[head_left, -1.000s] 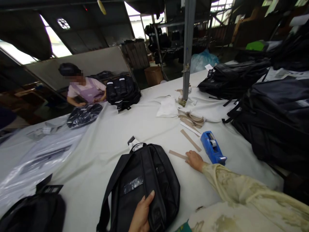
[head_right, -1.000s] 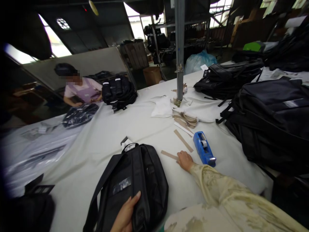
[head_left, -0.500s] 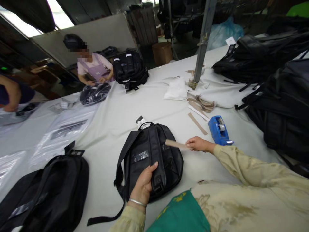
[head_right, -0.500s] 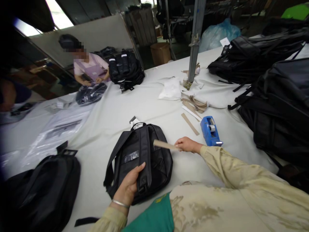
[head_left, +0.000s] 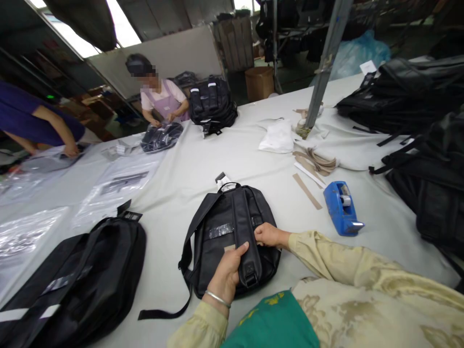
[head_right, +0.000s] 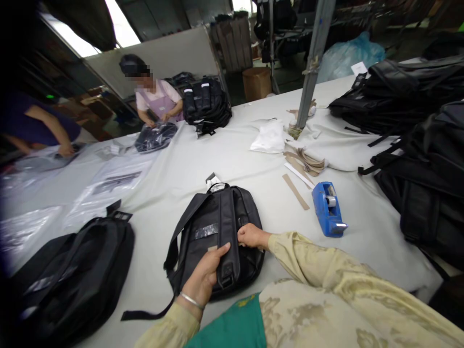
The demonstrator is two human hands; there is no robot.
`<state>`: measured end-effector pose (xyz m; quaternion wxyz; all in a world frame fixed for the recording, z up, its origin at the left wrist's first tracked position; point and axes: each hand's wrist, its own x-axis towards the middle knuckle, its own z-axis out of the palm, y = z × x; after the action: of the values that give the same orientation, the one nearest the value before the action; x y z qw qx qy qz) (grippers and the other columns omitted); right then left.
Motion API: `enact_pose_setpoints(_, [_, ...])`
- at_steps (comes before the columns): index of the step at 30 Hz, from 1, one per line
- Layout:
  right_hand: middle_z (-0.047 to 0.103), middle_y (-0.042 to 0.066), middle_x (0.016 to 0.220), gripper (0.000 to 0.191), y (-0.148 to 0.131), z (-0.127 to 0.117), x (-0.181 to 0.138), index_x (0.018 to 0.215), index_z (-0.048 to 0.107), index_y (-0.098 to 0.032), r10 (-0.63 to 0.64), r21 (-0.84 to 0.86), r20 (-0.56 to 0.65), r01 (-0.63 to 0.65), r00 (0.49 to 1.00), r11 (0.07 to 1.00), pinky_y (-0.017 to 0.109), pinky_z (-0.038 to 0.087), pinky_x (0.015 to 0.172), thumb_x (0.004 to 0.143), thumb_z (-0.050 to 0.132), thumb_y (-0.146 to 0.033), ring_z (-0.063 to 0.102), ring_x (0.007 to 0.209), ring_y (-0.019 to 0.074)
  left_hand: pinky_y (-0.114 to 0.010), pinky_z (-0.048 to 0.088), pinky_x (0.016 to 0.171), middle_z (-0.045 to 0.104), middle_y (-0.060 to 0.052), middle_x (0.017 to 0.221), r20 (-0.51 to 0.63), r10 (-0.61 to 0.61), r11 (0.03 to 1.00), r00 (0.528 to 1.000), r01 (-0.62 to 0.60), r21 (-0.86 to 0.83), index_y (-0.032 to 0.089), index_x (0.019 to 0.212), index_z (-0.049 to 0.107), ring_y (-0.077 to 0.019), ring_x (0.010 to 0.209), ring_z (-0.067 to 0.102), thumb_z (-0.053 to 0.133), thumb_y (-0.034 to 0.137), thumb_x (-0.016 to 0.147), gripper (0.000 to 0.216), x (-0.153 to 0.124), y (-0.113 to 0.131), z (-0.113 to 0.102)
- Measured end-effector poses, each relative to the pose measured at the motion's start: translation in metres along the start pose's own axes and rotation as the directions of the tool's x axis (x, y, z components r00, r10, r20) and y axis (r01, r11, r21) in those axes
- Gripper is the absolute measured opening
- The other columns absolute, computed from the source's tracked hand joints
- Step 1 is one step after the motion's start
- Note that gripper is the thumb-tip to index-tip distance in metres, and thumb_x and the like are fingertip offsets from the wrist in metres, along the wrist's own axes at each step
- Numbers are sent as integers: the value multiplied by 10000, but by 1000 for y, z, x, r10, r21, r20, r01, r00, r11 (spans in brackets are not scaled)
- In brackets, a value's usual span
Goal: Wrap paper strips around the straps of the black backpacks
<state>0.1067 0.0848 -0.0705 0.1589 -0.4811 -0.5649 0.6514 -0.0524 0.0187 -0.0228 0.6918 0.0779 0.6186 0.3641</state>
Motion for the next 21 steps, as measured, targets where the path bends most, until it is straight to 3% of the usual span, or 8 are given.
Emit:
enact_pose_setpoints(4, [500, -63, 442, 236, 12, 6, 9, 535, 515, -162, 24, 55, 44, -26, 999, 998, 170, 280, 405, 736, 610, -238, 388, 397, 49, -421, 605, 781, 753, -190, 817, -51, -58, 994, 997, 53, -98, 8, 1008, 649, -297, 809, 734, 717, 190, 768, 309, 4, -13, -2])
enact_pose_setpoints(7, [496, -67, 446, 271, 18, 6, 8, 554, 497, -166, 47, 81, 36, -49, 998, 995, 168, 270, 399, 727, 656, -299, 375, 392, 43, -425, 602, 783, 753, -185, 826, 4, -91, 980, 996, 91, -180, 6, 1031, 641, -295, 814, 732, 717, 224, 775, 345, 6, -20, 0])
enact_pose_setpoints(10, [491, -76, 453, 275, 18, -4, 6, 597, 497, -173, 106, 109, 107, -117, 989, 987, 168, 262, 389, 714, 676, -345, 360, 377, 41, -402, 601, 752, 754, -169, 805, 72, -37, 982, 997, 50, -182, 22, 1006, 653, -274, 763, 730, 721, 208, 764, 312, 7, -23, -1])
enact_pose_setpoints(14, [573, -59, 538, 170, 1, -38, 6, 717, 614, -156, 123, -13, 278, -124, 953, 992, 167, 334, 432, 642, 714, -271, 452, 443, 57, -356, 588, 658, 745, -135, 721, -29, 69, 995, 997, -71, -63, 57, 864, 680, -235, 637, 703, 737, 169, 728, 185, 10, -25, -6])
enact_pose_setpoints(17, [597, -56, 580, 212, -26, -55, 8, 786, 661, -147, 114, -104, 291, -87, 950, 991, 169, 385, 457, 595, 733, -204, 502, 493, 71, -332, 560, 589, 731, -118, 674, -132, 159, 984, 978, -146, 100, 74, 767, 692, -227, 585, 676, 755, 195, 704, 150, 13, -28, -6])
enact_pose_setpoints(21, [605, -52, 580, 202, -61, -33, 19, 808, 632, -155, 124, -135, 325, -84, 937, 987, 193, 463, 473, 624, 715, -150, 570, 514, 103, -314, 524, 605, 722, -100, 677, -148, 316, 918, 937, -262, 298, 84, 723, 714, -228, 614, 658, 765, 246, 687, 173, 13, -30, -2])
